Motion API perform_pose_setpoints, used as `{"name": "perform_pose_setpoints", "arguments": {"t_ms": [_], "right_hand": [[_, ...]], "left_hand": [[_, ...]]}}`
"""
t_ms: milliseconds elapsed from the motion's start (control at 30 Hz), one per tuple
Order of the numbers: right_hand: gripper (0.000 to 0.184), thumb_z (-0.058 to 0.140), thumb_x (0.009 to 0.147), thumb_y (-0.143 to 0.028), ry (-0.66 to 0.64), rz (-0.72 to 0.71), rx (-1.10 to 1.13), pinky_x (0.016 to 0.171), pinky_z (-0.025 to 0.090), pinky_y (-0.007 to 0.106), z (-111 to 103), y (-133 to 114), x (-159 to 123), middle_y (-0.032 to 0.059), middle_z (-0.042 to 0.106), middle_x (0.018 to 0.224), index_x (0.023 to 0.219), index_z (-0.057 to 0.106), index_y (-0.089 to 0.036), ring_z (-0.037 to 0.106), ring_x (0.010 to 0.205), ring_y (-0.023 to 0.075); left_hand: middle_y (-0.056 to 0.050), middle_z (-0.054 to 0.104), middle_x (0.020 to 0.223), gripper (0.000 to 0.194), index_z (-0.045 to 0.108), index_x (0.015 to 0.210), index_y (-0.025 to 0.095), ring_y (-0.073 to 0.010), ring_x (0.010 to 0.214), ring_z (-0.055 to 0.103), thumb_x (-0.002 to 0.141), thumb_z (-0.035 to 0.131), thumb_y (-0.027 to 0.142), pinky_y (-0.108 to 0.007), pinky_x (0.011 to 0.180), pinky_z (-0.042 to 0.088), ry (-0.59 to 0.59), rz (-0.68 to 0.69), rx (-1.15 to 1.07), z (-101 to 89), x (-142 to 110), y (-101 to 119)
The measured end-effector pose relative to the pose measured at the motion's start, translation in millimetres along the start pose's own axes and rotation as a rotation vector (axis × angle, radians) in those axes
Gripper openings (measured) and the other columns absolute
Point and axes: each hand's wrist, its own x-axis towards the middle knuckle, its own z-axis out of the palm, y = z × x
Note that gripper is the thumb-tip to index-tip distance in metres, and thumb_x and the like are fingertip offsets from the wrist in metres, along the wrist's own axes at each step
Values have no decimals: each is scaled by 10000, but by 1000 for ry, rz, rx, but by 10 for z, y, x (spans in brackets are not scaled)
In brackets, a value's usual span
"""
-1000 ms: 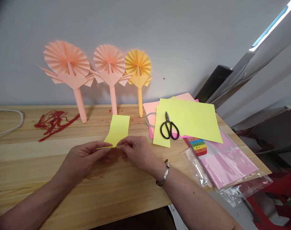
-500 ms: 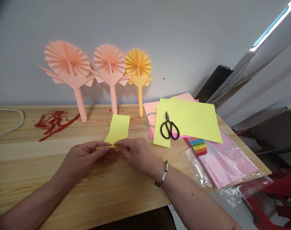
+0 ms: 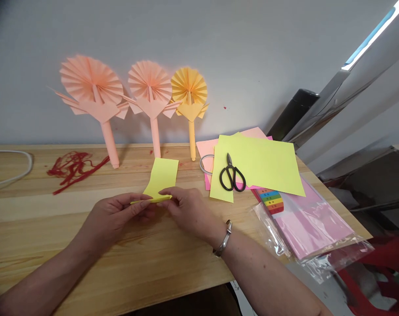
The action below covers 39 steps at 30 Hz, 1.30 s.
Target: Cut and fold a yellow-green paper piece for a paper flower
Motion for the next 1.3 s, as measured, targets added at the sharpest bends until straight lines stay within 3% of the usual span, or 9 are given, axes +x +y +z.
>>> {"name": "perform_pose_setpoints", "arguments": {"t_ms": [100,233,467,633,700,767,967,1300], "right_hand": [[307,636,774,-267,-10,130,144,578,490,241,-20,-31,28,10,673,678,1070,635,-181,599,588,122],[227,662,738,-234,19,175,352,554,488,227,-17,-46,56,2,659,667,959,661,-178,594,575,110],[86,673,736,-203,98,27,401,547,502,217,-9,-60,33,2,683,698,817,701,-199,611,591,109],[64,675,747,-183,182,-183,249,643,525,239,-79,-149,24,12,709,755,786,713,-215,645,672,133],[68,670,751,-178,189,-211,215,654,522,239,-88,-148,35,12,711,764,786,713,-218,646,680,135],[68,667,749,-174,177,-165,196,645,515,240,-78,-116,56,10,710,748,774,713,-216,643,671,136],[52,659,740,-185,98,59,255,585,477,217,-47,-17,95,-9,688,679,738,708,-202,605,625,118],[104,623,770,-218,18,176,295,548,443,205,-80,-91,85,-18,625,596,689,669,-172,551,566,95]], "left_hand": [[-6,747,661,206,713,787,205,-151,613,684,674,714,377,-239,619,555,66,61,11,-9,2,-11],[1,749,666,202,720,778,212,-150,635,683,659,724,375,-230,642,548,115,152,44,0,-17,-8],[-10,763,721,227,715,835,220,-186,688,704,673,708,379,-278,681,559,136,269,137,1,-80,-34],[28,764,812,155,720,886,280,-146,713,693,746,654,281,-233,692,535,173,615,387,-62,-104,-126],[44,762,837,164,718,895,296,-128,710,687,754,646,252,-215,695,523,177,687,440,-70,-96,-144],[42,761,819,157,720,891,292,-127,706,685,761,639,261,-210,682,520,169,665,451,-60,-77,-145],[8,765,768,218,726,877,254,-165,704,694,719,665,392,-236,651,533,136,405,337,-15,-44,-117],[-4,766,762,289,733,843,240,-197,730,695,694,650,473,-279,700,538,145,249,331,-12,-50,-46]]}}
